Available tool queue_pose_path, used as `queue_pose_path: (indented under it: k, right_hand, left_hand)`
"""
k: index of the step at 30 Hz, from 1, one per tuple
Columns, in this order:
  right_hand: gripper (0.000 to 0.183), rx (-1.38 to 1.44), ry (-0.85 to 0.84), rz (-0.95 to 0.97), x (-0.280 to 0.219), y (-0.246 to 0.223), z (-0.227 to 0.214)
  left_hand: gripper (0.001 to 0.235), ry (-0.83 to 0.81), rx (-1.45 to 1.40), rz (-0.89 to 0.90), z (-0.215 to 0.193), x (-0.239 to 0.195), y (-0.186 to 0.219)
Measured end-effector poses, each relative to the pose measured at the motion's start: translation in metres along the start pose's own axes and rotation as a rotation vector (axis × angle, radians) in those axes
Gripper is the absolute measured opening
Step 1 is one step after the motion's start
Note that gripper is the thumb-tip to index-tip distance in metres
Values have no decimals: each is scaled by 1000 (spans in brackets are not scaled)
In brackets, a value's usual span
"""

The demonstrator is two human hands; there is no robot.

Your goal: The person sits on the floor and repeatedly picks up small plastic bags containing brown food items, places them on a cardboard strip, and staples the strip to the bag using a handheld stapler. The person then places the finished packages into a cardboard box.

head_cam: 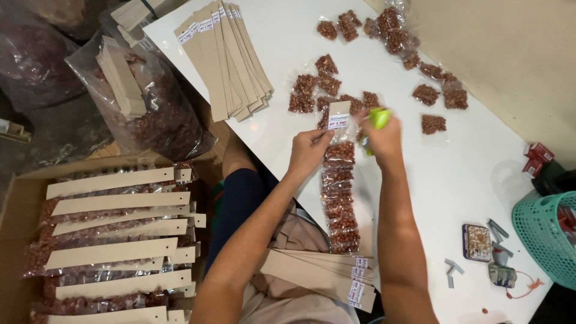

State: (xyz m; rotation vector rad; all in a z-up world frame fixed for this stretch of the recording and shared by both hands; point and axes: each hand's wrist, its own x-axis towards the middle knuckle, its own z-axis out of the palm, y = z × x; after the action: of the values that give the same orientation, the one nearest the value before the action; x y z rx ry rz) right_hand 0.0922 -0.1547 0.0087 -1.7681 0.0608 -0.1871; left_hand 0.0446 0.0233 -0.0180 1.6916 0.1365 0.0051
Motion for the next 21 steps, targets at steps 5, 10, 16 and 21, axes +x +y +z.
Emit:
queue_pose_path:
  k: [5,10,16,21]
  right_hand:
    - [47,477,428,51,-8,-61,21]
    - [62,140,352,134,-15,-77,40]
    - [55,279,515,43,30,-5,31]
    - [34,-64,477,-374,57,70,-29]
  left_hand:
    - [23,5,-12,164,2,-33,48]
    - [19,2,79,324,8,-36,43]
    - [24,41,199,380,20,-23,24]
    - [32,-24,91,211,-4,-64,65]
